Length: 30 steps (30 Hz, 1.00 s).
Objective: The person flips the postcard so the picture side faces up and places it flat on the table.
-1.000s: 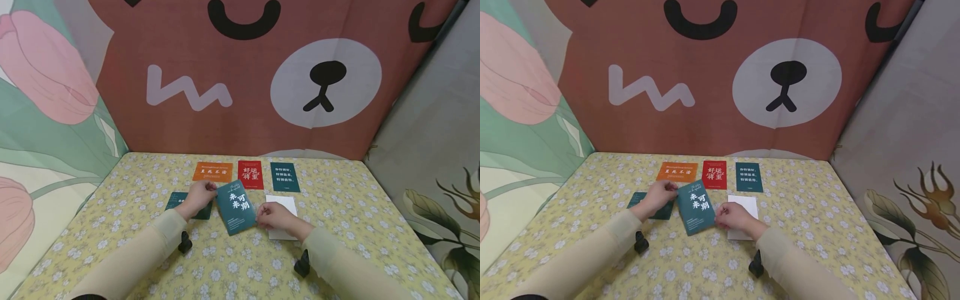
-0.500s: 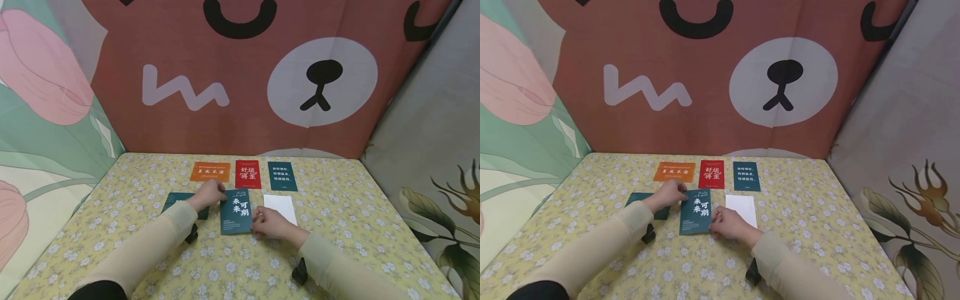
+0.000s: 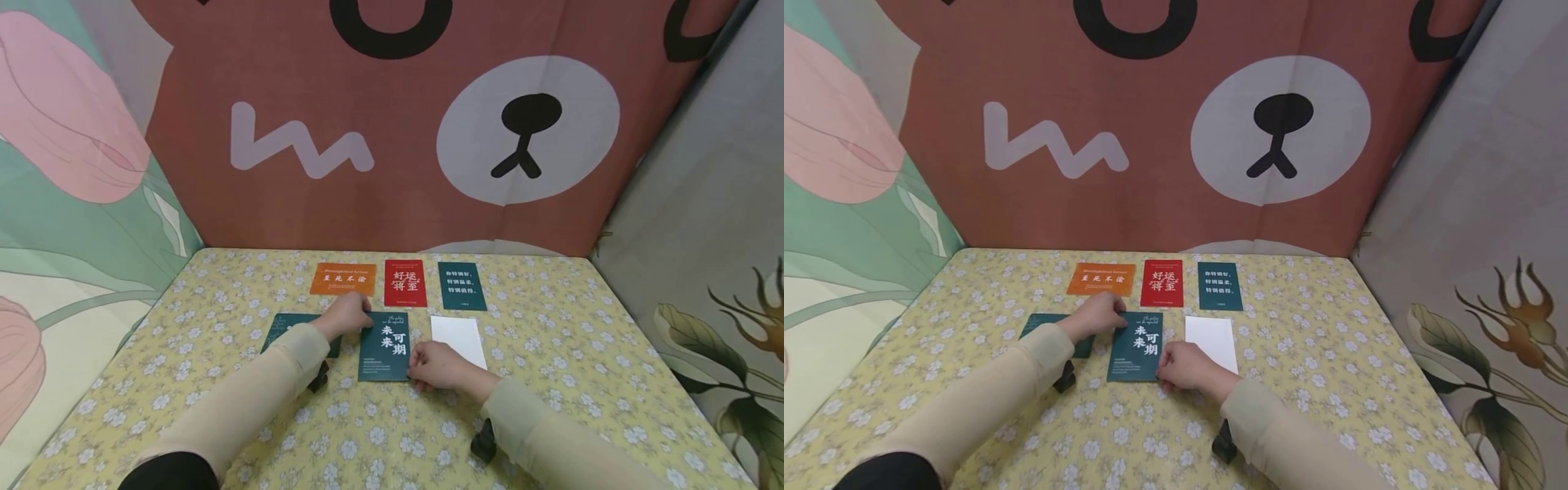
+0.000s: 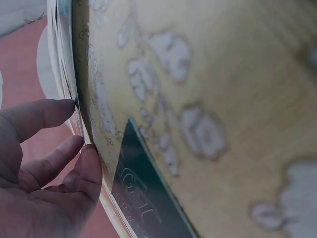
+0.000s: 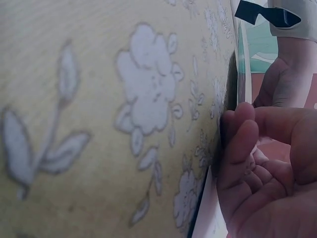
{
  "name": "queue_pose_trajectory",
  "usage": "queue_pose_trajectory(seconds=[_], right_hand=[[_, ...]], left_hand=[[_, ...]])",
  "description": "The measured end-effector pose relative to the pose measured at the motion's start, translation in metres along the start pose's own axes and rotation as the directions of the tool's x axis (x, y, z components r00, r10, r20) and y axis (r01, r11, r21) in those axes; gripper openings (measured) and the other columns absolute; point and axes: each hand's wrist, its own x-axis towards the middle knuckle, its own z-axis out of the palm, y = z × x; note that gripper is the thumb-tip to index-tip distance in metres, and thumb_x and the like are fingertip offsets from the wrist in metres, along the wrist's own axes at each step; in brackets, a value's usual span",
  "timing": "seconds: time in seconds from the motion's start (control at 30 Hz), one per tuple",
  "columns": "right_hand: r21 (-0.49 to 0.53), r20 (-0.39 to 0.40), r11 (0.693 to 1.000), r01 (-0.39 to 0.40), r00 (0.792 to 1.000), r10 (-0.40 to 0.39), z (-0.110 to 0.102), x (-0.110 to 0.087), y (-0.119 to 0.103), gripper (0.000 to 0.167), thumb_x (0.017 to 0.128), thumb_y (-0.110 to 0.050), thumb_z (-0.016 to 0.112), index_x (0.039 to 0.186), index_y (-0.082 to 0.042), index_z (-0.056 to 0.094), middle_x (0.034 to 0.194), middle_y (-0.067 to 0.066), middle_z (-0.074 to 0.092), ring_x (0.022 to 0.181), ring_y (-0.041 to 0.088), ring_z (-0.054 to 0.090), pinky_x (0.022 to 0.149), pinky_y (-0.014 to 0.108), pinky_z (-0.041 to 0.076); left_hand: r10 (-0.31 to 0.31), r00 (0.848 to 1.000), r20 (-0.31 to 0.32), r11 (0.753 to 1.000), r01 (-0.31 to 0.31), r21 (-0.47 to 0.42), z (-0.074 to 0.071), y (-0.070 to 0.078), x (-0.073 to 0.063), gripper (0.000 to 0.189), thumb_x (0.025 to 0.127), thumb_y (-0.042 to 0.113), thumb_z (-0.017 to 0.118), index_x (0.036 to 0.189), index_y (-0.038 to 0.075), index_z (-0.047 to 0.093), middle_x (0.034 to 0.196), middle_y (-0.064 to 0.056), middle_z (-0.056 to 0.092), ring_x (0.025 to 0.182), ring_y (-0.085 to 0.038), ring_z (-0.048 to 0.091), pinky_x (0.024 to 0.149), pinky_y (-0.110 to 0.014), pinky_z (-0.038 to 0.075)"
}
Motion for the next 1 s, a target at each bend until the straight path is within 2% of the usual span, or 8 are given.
queue_pose_trajectory(seconds=[0.23,0.43,0.77,0.87,1.0], right_hand=[[-0.057,0.006,0.998,-0.005,1.000,0.006,0.001,0.000,-0.005,0.017,0.097,-0.007,0.068,0.081,-0.007,0.061,0.066,0.003,0.065,0.058,0.014,0.063,0.054,0.026,0.051],[-0.099,0.003,0.995,-0.016,1.000,0.017,0.003,0.002,-0.005,0.016,0.095,-0.007,0.069,0.081,-0.008,0.061,0.066,0.003,0.065,0.059,0.015,0.063,0.055,0.027,0.050],[-0.088,-0.005,0.996,-0.006,1.000,0.005,0.000,0.000,-0.002,0.013,0.093,-0.006,0.069,0.083,-0.008,0.062,0.068,0.003,0.065,0.060,0.015,0.061,0.056,0.027,0.051],[-0.059,-0.003,0.998,0.002,1.000,-0.002,-0.003,-0.004,-0.003,0.012,0.094,-0.006,0.069,0.084,-0.008,0.062,0.069,0.002,0.065,0.061,0.015,0.061,0.057,0.028,0.052],[-0.040,-0.015,0.999,0.030,0.999,-0.031,-0.008,-0.009,-0.002,0.010,0.095,-0.008,0.068,0.086,-0.008,0.064,0.069,0.003,0.066,0.062,0.016,0.062,0.060,0.029,0.053]], left_hand=[[0.023,1.000,0.016,0.999,-0.023,0.038,-0.001,0.002,0.000,0.016,0.092,0.010,0.078,0.102,0.000,0.072,0.091,-0.007,0.067,0.080,-0.021,0.060,0.077,-0.036,0.055],[0.046,0.999,0.005,0.998,-0.046,0.050,0.002,0.000,0.000,0.011,0.092,0.008,0.076,0.098,0.000,0.072,0.087,-0.006,0.066,0.075,-0.020,0.058,0.071,-0.034,0.052],[0.075,0.997,-0.010,0.996,-0.074,0.046,0.005,0.002,0.000,0.013,0.092,0.007,0.075,0.100,-0.002,0.070,0.090,-0.009,0.066,0.077,-0.022,0.058,0.073,-0.037,0.052],[0.081,0.997,-0.020,0.996,-0.080,0.037,0.007,0.002,-0.001,0.021,0.093,0.011,0.074,0.108,-0.004,0.070,0.100,-0.012,0.069,0.083,-0.022,0.062,0.079,-0.040,0.055],[0.065,0.997,-0.051,0.998,-0.065,-0.011,0.009,0.005,-0.006,0.038,0.095,0.016,0.073,0.125,-0.005,0.065,0.118,-0.016,0.068,0.095,-0.025,0.065,0.089,-0.045,0.056]])
